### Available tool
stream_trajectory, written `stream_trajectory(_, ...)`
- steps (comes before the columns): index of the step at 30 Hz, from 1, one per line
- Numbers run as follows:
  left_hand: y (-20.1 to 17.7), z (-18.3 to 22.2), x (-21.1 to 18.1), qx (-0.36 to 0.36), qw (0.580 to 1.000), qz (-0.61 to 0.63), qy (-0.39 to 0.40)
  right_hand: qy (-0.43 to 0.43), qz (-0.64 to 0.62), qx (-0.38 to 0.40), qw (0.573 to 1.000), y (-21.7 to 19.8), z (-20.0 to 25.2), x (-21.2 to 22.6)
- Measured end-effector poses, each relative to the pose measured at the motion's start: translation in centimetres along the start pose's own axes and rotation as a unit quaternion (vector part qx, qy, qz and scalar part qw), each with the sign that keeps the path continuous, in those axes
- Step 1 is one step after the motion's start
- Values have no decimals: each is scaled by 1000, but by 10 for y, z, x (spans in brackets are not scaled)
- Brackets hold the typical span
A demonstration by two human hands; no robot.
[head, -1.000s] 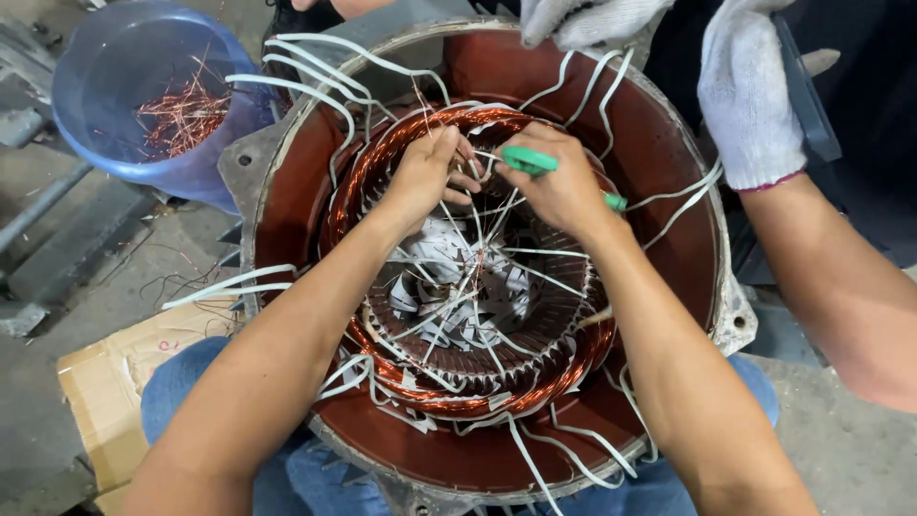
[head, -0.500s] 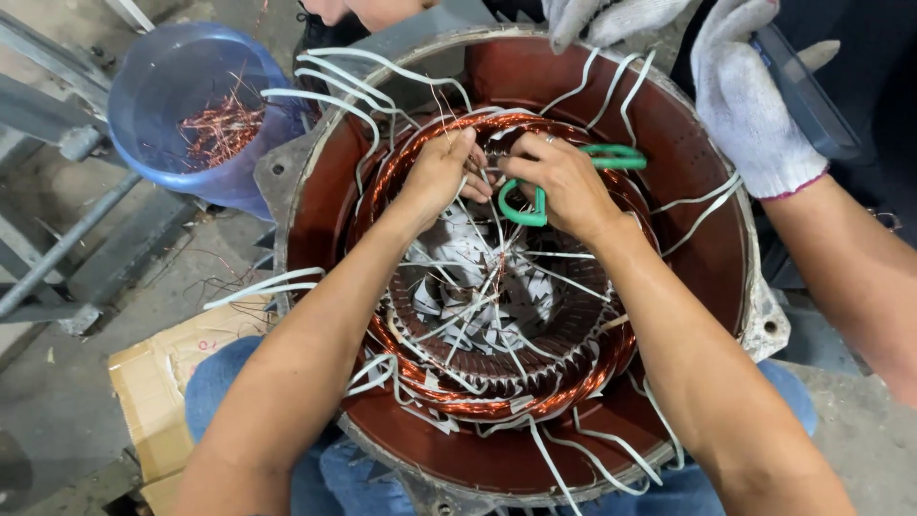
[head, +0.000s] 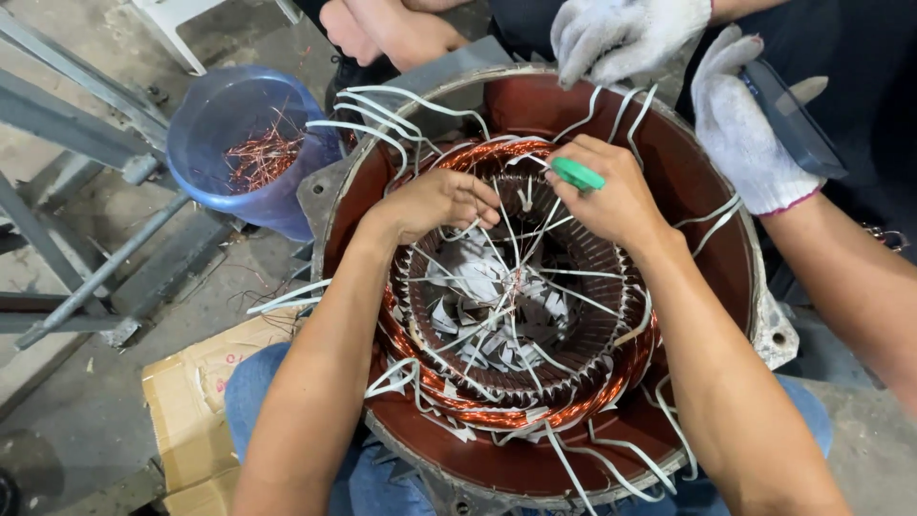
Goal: Cutting and arranging copper windings and insulation wires inside a large electric motor stator.
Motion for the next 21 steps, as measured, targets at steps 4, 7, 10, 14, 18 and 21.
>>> stream_trajectory(4,-12,-10,0,-40,998,27,31,-21,-23,10,999,5,3,7)
stream_trajectory(7,-12,-12,-5,-21,998,63,6,-24,-14,29,999,13,8,16)
stream_trajectory(10,-3,-2,-16,25,999,45,-4,-32,10,34,999,21,10,24)
stream_trajectory(14,-12,-9,-9,-13,999,42,0,-33,17,32,999,24,10,8)
stream_trajectory(18,-43,-8,-2,-159,983,95,-9,-38,-12,13,999,43,11,7)
stream_trajectory(21,-49,9,-4,-207,974,91,-10,-53,-36,29,998,72,16,9)
Point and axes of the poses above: each hand's wrist, its own z-axis away from the middle knuckle, its own y-axis out of the palm, x = y × z, the point moved 9 cm from there along -z, towards the middle knuckle, and after that the axes turned 7 degrees about y, right-handed, at the moved point
